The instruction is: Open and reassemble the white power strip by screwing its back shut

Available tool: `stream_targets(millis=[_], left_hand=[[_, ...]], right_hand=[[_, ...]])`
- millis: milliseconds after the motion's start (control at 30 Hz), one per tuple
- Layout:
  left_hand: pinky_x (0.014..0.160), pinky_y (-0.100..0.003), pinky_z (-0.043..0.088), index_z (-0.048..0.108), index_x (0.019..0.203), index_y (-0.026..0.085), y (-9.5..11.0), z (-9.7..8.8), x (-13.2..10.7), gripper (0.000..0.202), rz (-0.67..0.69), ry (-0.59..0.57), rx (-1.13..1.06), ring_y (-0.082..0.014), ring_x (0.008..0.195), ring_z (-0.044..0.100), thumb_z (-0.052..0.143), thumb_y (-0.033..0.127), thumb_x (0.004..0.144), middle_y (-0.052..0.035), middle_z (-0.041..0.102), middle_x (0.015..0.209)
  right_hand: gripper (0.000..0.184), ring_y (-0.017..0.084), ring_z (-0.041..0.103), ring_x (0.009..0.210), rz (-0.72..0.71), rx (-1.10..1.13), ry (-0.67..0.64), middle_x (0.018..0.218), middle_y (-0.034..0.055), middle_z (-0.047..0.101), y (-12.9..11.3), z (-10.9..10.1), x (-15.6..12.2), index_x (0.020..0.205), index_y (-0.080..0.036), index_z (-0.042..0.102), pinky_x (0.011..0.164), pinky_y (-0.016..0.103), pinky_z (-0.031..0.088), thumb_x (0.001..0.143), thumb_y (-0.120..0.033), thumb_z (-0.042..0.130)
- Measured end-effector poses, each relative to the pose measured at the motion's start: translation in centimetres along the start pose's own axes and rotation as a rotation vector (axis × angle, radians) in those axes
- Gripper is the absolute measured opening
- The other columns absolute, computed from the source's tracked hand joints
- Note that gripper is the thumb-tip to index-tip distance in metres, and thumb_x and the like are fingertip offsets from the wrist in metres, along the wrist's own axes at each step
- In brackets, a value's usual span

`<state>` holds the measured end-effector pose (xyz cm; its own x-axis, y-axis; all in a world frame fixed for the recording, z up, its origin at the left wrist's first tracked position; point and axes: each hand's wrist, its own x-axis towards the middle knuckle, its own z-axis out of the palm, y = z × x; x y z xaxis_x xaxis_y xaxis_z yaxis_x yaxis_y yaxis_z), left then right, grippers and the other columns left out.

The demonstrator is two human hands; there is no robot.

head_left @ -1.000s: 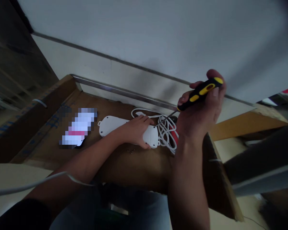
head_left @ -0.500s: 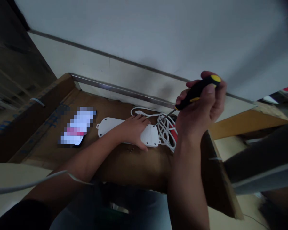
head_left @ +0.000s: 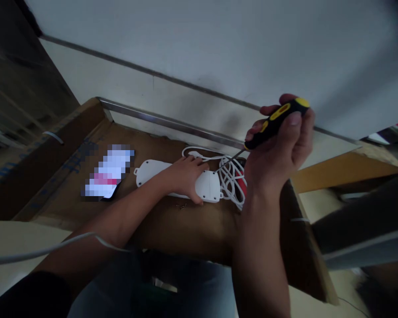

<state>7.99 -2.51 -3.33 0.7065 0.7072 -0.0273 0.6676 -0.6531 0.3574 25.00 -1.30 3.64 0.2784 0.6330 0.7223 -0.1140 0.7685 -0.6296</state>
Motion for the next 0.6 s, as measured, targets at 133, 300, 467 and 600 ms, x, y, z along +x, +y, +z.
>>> stream_targets(millis=[133, 300, 467, 600], left_hand=[[0.11, -0.046, 0.044, 0.055, 0.138, 0.017, 0.2, 0.2, -0.1, 0.096, 0.021, 0.015, -0.012, -0.0378, 0.129, 0.054, 0.088, 0.064, 0.06, -0.016, 0.062, 0.139], [0.111, -0.046, 0.042, 0.055, 0.138, 0.02, 0.2, 0.2, -0.1, 0.092, 0.03, 0.015, -0.045, -0.0369, 0.129, 0.054, 0.089, 0.06, 0.062, -0.015, 0.062, 0.14], [0.108, -0.044, 0.044, 0.056, 0.135, 0.019, -0.1, 0.3, 0.3, 0.093, 0.05, 0.016, -0.031, -0.0366, 0.13, 0.054, 0.09, 0.061, 0.059, -0.0145, 0.062, 0.139], [0.108, -0.042, 0.044, 0.058, 0.13, 0.014, 0.0, 0.1, 0.6, 0.091, 0.062, -0.002, 0.008, -0.0363, 0.128, 0.055, 0.09, 0.062, 0.06, -0.017, 0.063, 0.137]], right_hand=[[0.016, 0.008, 0.069, 0.063, -0.045, -0.129, 0.069, 0.092, -0.0047, 0.073, -0.7, 0.6, -0.3, 0.103, -0.026, 0.068, 0.047, 0.02, 0.05, 0.094, -0.038, 0.072], [0.021, 0.011, 0.071, 0.059, -0.051, -0.214, 0.221, 0.085, -0.0049, 0.07, -1.7, 1.8, -0.7, 0.093, -0.022, 0.058, 0.041, 0.023, 0.049, 0.091, -0.034, 0.075], [0.023, 0.009, 0.066, 0.055, -0.086, -0.248, 0.318, 0.081, -0.0063, 0.065, -1.6, 2.3, -0.7, 0.09, -0.022, 0.052, 0.04, 0.023, 0.047, 0.089, -0.028, 0.074], [0.019, 0.006, 0.052, 0.043, -0.067, -0.182, 0.202, 0.076, -0.0064, 0.065, -1.0, 2.2, -0.8, 0.093, -0.022, 0.052, 0.038, 0.022, 0.039, 0.092, -0.031, 0.068]])
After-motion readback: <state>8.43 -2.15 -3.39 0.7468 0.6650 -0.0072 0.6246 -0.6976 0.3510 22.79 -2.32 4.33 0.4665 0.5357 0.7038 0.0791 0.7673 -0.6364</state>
